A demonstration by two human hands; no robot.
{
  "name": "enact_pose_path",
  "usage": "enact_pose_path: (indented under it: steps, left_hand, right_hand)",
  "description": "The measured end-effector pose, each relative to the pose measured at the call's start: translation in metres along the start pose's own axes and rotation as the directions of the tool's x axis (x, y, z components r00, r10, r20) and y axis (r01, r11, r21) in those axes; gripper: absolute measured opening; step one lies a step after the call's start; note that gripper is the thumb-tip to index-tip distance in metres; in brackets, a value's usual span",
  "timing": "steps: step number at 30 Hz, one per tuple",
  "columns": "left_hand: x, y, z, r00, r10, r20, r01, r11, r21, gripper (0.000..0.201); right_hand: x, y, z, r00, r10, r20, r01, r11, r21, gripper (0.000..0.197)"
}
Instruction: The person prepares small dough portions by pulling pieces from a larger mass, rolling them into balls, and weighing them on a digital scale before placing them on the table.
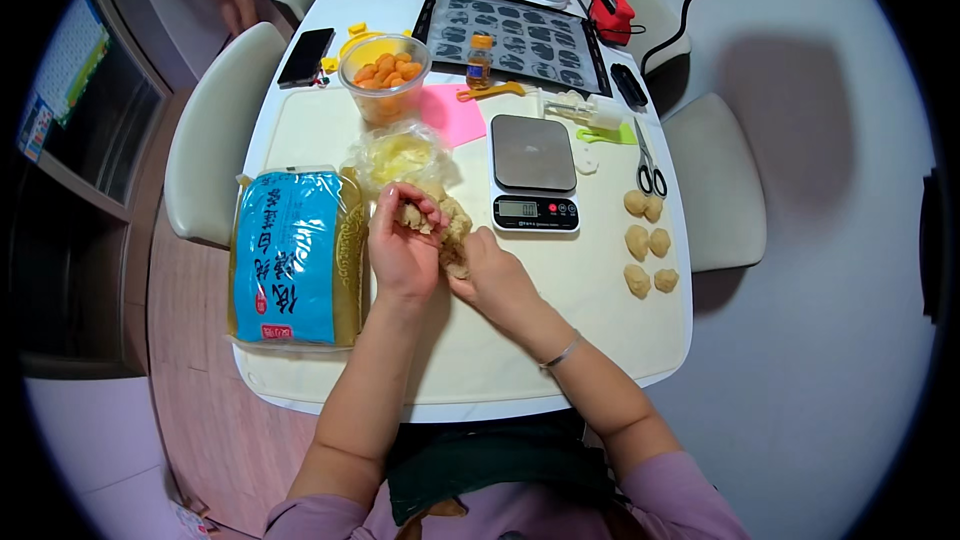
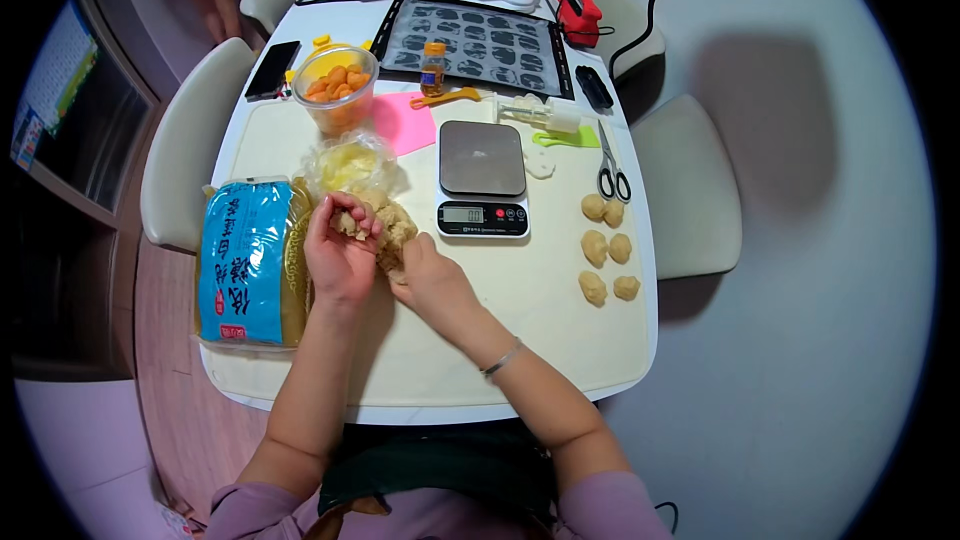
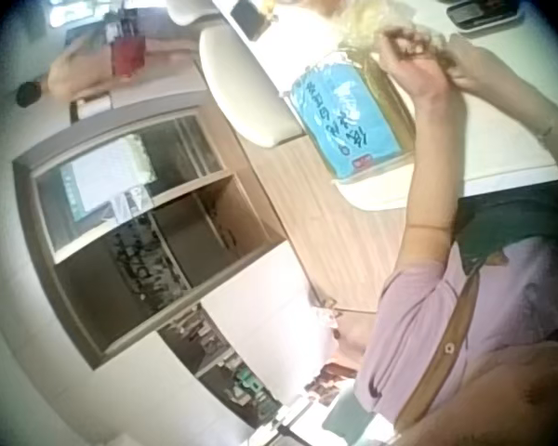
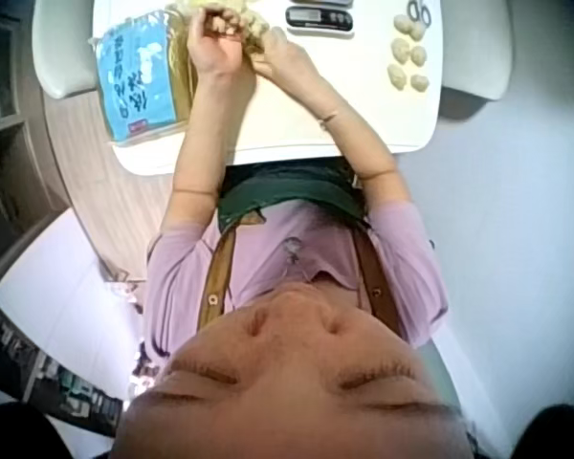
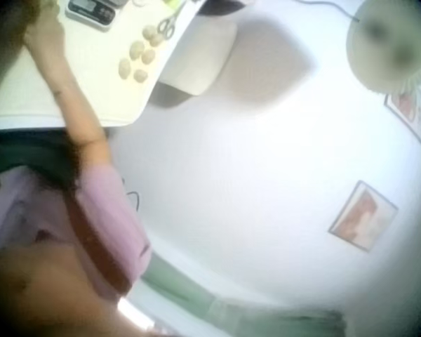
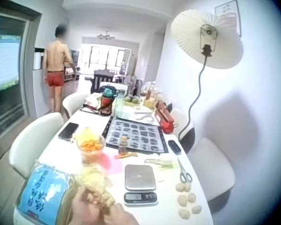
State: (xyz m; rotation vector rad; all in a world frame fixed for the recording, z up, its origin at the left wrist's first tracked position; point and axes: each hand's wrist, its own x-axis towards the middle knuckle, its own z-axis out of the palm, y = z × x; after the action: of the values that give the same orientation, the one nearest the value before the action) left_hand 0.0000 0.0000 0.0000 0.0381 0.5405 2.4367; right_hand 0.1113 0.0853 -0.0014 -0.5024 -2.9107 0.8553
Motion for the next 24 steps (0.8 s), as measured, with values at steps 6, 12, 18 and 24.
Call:
enact_pose_path:
  steps: [6, 12, 18, 24]
  left_hand:
    - [-0.002, -0.007, -0.001, 1.0, 0.017, 0.012, -0.017, 1.0, 0.024, 0.025]
    - [-0.011, -0.013, 0.016, 0.994, 0.062, 0.086, -0.077, 0.98, 0.182, 0.024]
    - [-0.024, -0.027, 0.028, 0.938, 0.229, 0.258, -0.341, 0.737, 0.584, 0.035]
    - [-0.035, -0.018, 0.023, 0.938, 0.288, 0.194, -0.331, 0.569, 0.752, 0.035]
  right_hand:
    - [-0.022, 0.011, -0.025, 0.993, -0.107, -0.053, 0.12, 0.893, 0.433, 0.025]
    - [-0.012, 0.009, -0.028, 0.913, 0.016, 0.407, -0.407, -0.019, 0.913, 0.027]
    - [0.002, -0.005, -0.011, 0.947, 0.135, 0.291, -0.315, 0.218, 0.924, 0.061]
    - [0.007, -0.03, -0.006, 0.981, 0.159, 0.115, -0.152, 0.241, 0.959, 0.063]
